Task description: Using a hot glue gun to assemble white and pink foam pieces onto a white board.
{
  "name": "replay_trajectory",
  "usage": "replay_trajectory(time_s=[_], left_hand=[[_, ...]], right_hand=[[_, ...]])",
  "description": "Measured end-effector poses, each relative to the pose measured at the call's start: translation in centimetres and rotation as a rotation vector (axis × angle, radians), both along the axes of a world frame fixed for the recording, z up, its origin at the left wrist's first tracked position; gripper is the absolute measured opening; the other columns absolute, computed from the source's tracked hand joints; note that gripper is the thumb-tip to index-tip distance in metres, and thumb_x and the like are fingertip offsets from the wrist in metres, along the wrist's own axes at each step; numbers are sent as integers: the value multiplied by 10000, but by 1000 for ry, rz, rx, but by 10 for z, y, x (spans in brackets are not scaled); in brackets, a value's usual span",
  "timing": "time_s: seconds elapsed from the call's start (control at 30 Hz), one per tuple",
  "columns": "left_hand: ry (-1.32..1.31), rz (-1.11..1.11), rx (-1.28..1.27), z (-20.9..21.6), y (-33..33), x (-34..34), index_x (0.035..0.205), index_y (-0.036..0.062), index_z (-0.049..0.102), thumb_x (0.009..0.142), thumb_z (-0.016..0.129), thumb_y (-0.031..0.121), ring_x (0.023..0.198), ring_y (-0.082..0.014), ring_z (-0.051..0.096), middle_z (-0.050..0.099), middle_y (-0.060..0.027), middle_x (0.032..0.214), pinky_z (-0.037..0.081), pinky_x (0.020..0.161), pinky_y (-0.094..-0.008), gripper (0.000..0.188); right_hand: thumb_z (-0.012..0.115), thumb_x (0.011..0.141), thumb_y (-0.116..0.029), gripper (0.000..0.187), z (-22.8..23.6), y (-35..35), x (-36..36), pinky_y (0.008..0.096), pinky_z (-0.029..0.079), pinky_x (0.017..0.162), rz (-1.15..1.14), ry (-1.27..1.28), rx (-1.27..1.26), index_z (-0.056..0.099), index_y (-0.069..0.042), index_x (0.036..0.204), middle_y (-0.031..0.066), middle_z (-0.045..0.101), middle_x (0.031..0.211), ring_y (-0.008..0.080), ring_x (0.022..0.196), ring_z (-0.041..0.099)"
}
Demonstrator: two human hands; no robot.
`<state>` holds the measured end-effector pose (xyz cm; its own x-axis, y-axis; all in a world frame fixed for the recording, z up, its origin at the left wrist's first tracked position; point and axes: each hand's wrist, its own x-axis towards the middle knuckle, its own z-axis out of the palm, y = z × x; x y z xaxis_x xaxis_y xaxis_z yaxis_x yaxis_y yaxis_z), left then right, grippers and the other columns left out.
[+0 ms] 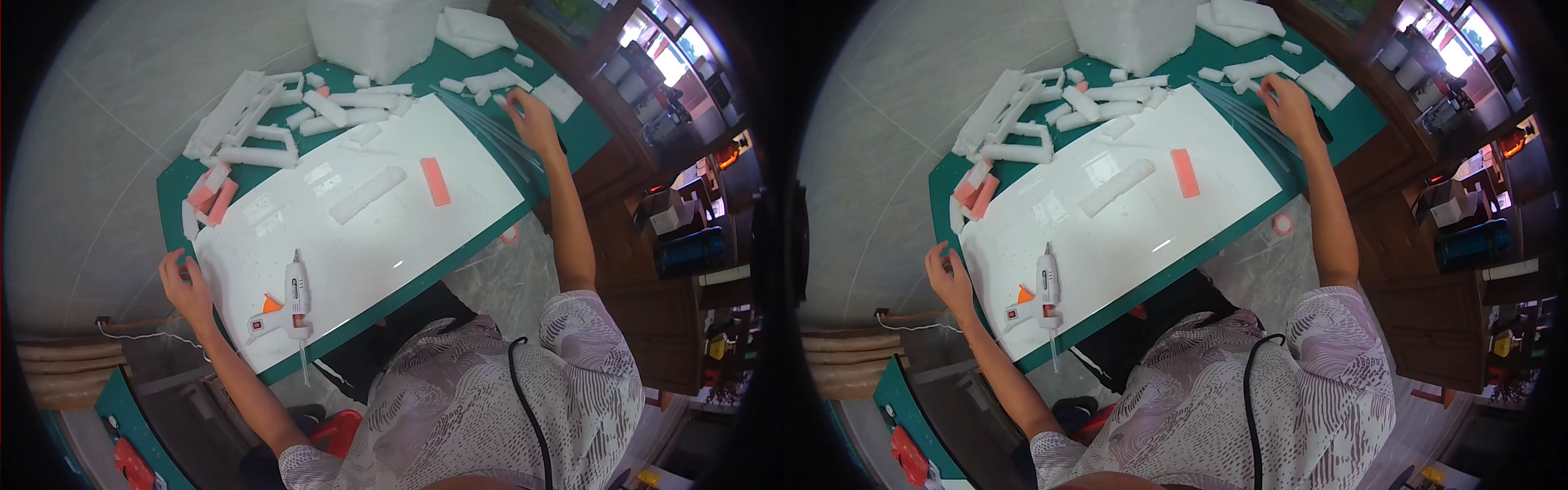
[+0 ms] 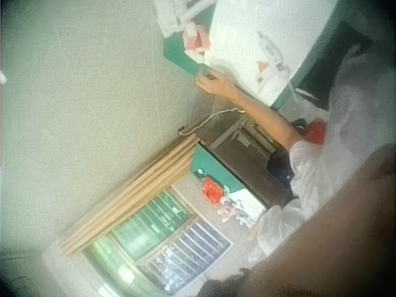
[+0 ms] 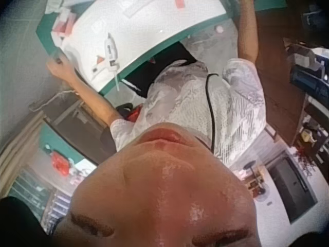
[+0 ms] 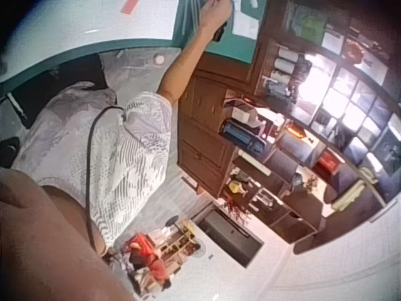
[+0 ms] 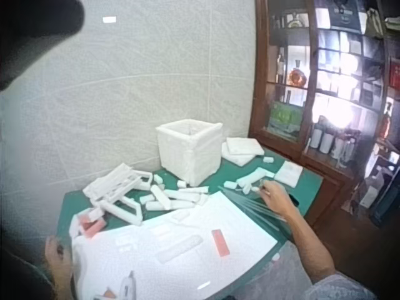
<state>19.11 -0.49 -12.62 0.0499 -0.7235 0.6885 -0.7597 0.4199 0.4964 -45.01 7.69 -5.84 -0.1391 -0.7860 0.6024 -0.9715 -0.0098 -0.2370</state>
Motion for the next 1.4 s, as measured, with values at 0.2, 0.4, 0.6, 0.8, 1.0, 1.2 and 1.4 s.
replay_trajectory(time_s=[0.2,0.4,0.6,0.8,1.0,1.2,1.4], left_hand=[[-1,4,-3,-1,3,2,1075,20,626,889,585,43,704,-174,581,590,-109,1096,469,606,-293,192],[-12,3,0,2,3,-3,1074,19,625,888,585,41,691,-173,568,590,-108,1085,469,608,-297,192],[10,-6,-18,3,3,-1,1074,22,623,881,582,22,693,-167,558,587,-103,1081,465,614,-290,198],[33,-16,-8,5,3,-6,1065,17,620,870,582,10,701,-163,558,577,-98,1099,470,627,-293,199],[65,-30,11,7,6,-11,1062,14,621,865,583,9,707,-162,550,570,-97,1104,475,638,-294,200],[76,-40,13,4,5,-8,1059,9,621,861,579,2,712,-162,546,568,-101,1109,477,641,-297,202],[41,-52,2,9,10,-8,1061,16,627,881,589,13,731,-144,566,576,-86,1130,486,654,-275,185]], right_hand=[[649,931,-100,245,24,-8,11,263,511,749,392,-854,-447,560,-33,1150,53,681,967,113,869,631],[643,941,-149,386,27,-19,8,279,499,837,118,-587,-525,527,-56,1298,84,693,1070,142,973,628],[669,850,-159,395,14,-35,27,355,490,895,32,-131,-196,593,-66,1226,112,659,1135,268,1063,614],[683,825,-215,434,-5,-82,94,390,446,968,283,-221,0,602,-57,1220,151,631,1199,322,1119,584],[716,803,-256,476,-24,-151,135,374,485,907,267,-173,311,606,-34,1210,182,649,1154,283,1091,614],[687,865,-299,396,18,-136,103,274,489,812,293,-943,176,642,-67,1182,94,659,1078,153,969,598],[645,917,-271,336,46,-98,90,249,476,800,488,-1030,222,637,-88,1199,31,605,1066,103,909,530]])
